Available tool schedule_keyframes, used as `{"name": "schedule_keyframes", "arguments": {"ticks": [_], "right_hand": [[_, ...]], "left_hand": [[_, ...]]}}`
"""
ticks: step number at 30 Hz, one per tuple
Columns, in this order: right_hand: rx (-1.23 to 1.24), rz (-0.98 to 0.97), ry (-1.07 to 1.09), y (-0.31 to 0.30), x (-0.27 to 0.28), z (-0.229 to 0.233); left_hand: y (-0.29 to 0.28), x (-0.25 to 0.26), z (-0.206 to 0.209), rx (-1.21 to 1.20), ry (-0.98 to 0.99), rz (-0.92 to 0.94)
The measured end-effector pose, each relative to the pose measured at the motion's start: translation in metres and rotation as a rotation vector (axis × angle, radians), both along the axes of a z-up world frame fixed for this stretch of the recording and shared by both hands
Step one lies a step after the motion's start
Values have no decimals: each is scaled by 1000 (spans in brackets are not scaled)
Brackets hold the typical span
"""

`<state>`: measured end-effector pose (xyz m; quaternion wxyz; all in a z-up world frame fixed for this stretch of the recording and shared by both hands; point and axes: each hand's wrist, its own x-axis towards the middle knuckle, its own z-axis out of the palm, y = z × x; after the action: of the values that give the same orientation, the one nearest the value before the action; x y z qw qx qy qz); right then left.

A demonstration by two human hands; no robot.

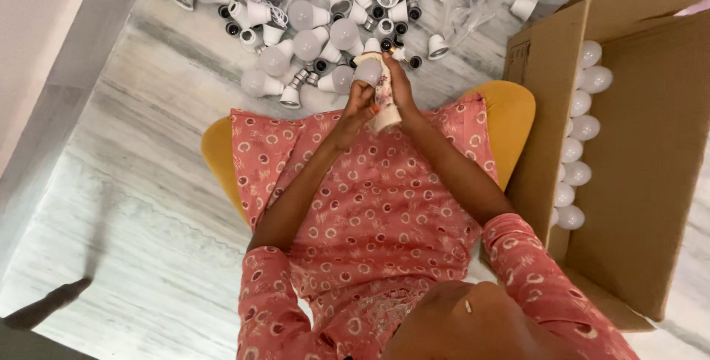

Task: The person sits on the floor and wipes individual light bulbs with a cloth. They pick up bulbs from a pile on the floor, clean them, and place them into a cardboard box.

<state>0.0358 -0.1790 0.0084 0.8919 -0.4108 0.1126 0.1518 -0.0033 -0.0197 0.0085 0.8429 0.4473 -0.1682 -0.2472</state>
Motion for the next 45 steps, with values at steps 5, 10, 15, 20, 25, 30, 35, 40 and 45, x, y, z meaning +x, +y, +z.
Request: {"name": "schedule_keyframes", "arguments": {"ticks": [5,10,15,20,25,30,35,40,45], "right_hand": [[-567,-158,-353,19,-15,38],[-1157,-5,-925,14,-21,89],[-1249,72,-1028,5,-17,117],[-1495,38,-1284,15,-21,119],[-884,180,-578,9,-3,67],[-481,251,-217,-16,7,39],[-433,-61,-137,18,-23,43],[-1166,-92,-709,35,-45,78],[-1241,56,-828,16,-31,76]], "left_hand": [[4,4,-6,57,59,-6],[28,10,11,-5,80,-84],[21,8,15,-225,307,-65],[29,8,4,-409,426,-82],[9,6,-24,-21,135,123],[7,2,-18,-65,77,103],[9,5,-2,-69,75,165],[14,7,-1,-122,218,118],[17,7,26,-98,162,25]]}}
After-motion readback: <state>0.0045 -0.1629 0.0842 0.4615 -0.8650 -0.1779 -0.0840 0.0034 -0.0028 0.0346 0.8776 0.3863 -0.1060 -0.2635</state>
